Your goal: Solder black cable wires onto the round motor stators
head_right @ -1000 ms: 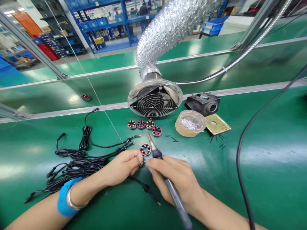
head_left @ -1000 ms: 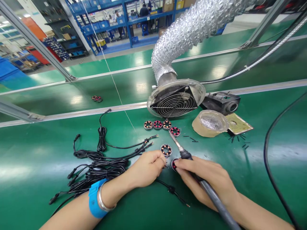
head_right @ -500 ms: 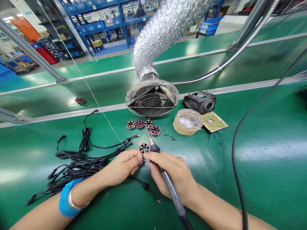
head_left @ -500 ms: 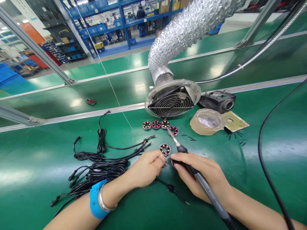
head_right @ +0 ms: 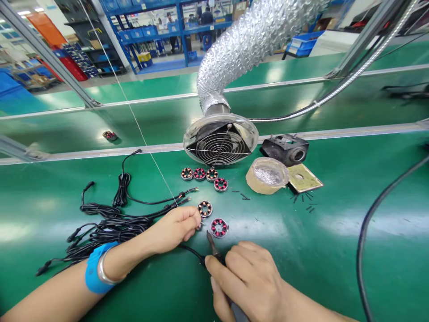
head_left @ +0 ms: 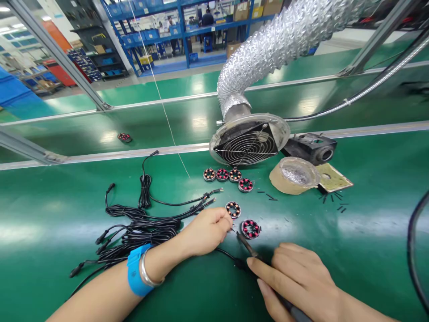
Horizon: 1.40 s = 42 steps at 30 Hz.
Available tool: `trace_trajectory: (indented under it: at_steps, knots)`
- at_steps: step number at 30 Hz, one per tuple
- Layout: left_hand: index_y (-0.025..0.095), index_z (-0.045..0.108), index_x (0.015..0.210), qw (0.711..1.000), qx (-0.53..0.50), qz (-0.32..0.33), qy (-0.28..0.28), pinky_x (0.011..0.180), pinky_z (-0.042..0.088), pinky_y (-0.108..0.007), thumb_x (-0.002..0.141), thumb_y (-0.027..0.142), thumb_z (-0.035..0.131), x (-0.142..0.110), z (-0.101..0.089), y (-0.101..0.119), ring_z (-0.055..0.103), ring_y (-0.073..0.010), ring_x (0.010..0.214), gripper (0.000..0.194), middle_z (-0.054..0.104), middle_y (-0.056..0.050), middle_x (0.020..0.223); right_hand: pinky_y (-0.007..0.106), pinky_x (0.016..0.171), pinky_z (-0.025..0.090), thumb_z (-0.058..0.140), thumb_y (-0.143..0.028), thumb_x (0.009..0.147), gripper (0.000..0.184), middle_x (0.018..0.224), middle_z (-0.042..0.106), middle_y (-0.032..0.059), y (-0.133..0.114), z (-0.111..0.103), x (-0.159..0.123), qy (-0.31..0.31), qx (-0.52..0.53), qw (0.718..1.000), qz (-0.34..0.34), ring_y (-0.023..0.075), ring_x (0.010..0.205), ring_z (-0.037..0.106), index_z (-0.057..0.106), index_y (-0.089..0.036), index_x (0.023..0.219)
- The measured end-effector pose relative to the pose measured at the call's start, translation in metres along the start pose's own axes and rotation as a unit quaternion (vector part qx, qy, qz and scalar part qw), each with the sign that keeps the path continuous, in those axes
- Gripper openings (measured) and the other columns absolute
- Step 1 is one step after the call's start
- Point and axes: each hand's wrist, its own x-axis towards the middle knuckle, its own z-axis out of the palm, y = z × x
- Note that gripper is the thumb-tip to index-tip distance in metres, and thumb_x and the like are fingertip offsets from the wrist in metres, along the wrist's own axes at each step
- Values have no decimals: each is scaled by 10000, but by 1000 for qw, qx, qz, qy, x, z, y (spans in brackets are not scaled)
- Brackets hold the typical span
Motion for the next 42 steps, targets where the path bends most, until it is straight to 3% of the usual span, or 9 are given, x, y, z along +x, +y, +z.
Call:
trace_trajectory:
  at_steps: [15,27,29,33,35,38,42]
  knots:
    - [210,422,666,999,32,7,-5,526,281,-254,850,287,392,-1,-1,4,345,-114,546,202,396,65,566,276,449,427,514,-53,825,217,572,568,-5,3,4,2,13,-10,1000,10,139,471,500,627,-111,1002]
    - [211,434,688,1000,28,2,-6,516,279,-255,847,311,389,-1,-1,3,343,-115,542,193,392,69,562,281,427,388,498,-52,822,225,552,531,-14,5,5,2,-21,-11,1000,0,140,472,462,637,-121,984]
    - [211,429,680,1000,26,3,-5,513,278,-251,849,311,394,-1,-1,3,341,-113,538,199,392,69,560,285,425,389,498,-55,823,225,545,527,-18,3,7,-1,-8,-4,1000,-1,141,466,463,638,-127,984]
    - [209,439,683,1000,4,-3,-14,501,278,-239,850,275,396,-2,0,2,332,-106,517,185,403,72,548,321,464,456,446,-113,902,230,516,480,-24,-1,6,-12,113,-3,992,56,146,433,439,665,-175,930]
    - [208,449,688,1000,-2,-3,-18,492,273,-234,851,262,398,-3,1,1,327,-104,508,179,403,74,540,329,486,490,440,-149,933,233,518,466,-23,-1,0,-15,130,-13,989,73,149,432,448,669,-189,944]
    - [209,456,688,1000,-4,8,-11,491,275,-230,859,267,408,-2,2,1,329,-106,513,186,403,74,544,331,522,524,479,-153,931,198,568,518,-11,2,-17,-13,53,-24,997,54,156,475,509,640,-192,1039]
    - [211,444,681,1000,-12,20,-9,502,283,-233,867,278,417,-2,3,1,337,-105,519,199,410,72,554,367,576,549,486,-122,922,227,677,622,43,0,-32,-8,-8,-13,993,114,208,620,640,606,-193,1100]
